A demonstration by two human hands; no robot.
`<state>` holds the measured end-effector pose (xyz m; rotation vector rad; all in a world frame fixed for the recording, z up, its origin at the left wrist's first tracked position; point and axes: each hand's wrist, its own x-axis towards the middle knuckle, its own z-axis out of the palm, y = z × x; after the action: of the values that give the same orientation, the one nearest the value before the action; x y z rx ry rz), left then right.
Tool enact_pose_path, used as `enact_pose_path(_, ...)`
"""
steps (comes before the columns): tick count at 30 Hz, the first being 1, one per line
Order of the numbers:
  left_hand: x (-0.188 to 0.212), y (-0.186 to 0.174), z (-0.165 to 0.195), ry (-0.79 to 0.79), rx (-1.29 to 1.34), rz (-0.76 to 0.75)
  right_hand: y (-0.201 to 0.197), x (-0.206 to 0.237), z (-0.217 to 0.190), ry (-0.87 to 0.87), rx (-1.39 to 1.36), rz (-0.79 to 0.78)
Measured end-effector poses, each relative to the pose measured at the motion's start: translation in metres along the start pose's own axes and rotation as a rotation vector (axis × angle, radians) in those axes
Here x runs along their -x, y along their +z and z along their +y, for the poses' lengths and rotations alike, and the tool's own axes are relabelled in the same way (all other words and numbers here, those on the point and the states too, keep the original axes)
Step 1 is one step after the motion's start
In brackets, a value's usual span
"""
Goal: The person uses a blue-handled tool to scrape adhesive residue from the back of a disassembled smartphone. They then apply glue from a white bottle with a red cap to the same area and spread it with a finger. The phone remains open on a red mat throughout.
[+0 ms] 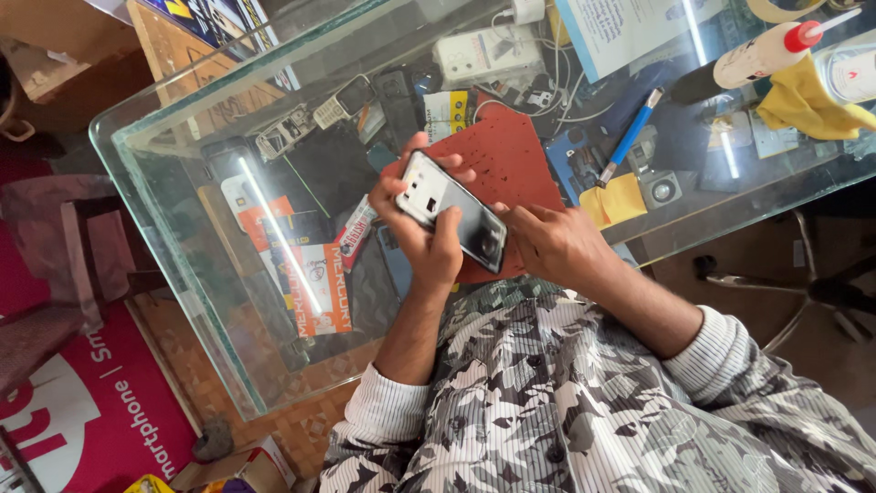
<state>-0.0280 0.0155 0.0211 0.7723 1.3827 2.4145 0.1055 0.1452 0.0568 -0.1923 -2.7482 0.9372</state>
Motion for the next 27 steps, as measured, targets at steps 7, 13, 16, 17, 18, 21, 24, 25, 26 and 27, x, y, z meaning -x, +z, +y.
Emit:
enact_pose_path(7, 0.007, 0.001, 0.005, 0.197, -0.126, 0.013, 0.003, -0.003, 0.007, -0.05, 0.032, 0.022)
enact_pose_path(13, 0.034, -0.003, 0.017, 0.063, -0.148, 0.035, 0.002, 0.013, 0.009, 0.007, 0.022, 0.007)
enact_pose_path(16, 0.047, -0.008, 0.021, -0.043, -0.21, -0.038, 0.003, 0.016, 0.009, 0.039, 0.013, 0.027)
enact_pose_path(17, 0.05, -0.009, 0.02, -0.054, -0.217, -0.053, 0.003, 0.017, 0.009, 0.053, -0.004, 0.035)
enact_pose_path(18, 0.051, -0.01, 0.019, -0.064, -0.225, -0.067, 0.003, 0.017, 0.009, 0.067, -0.022, 0.043)
enact_pose_path(21, 0.055, -0.011, 0.014, -0.059, -0.17, -0.071, 0.002, 0.018, 0.008, 0.066, -0.033, 0.054)
enact_pose_path(24, 0.056, -0.01, 0.012, -0.037, -0.178, -0.08, 0.002, 0.017, 0.008, 0.076, -0.017, 0.037)
enact_pose_path(25, 0.056, -0.01, 0.011, -0.03, -0.184, -0.085, 0.002, 0.016, 0.007, 0.077, -0.021, 0.032)
enact_pose_path(26, 0.055, -0.01, 0.011, -0.023, -0.189, -0.089, 0.001, 0.016, 0.007, 0.078, -0.025, 0.027)
enact_pose_path(27, 0.054, -0.01, 0.011, -0.017, -0.196, -0.092, 0.001, 0.016, 0.007, 0.079, -0.031, 0.021)
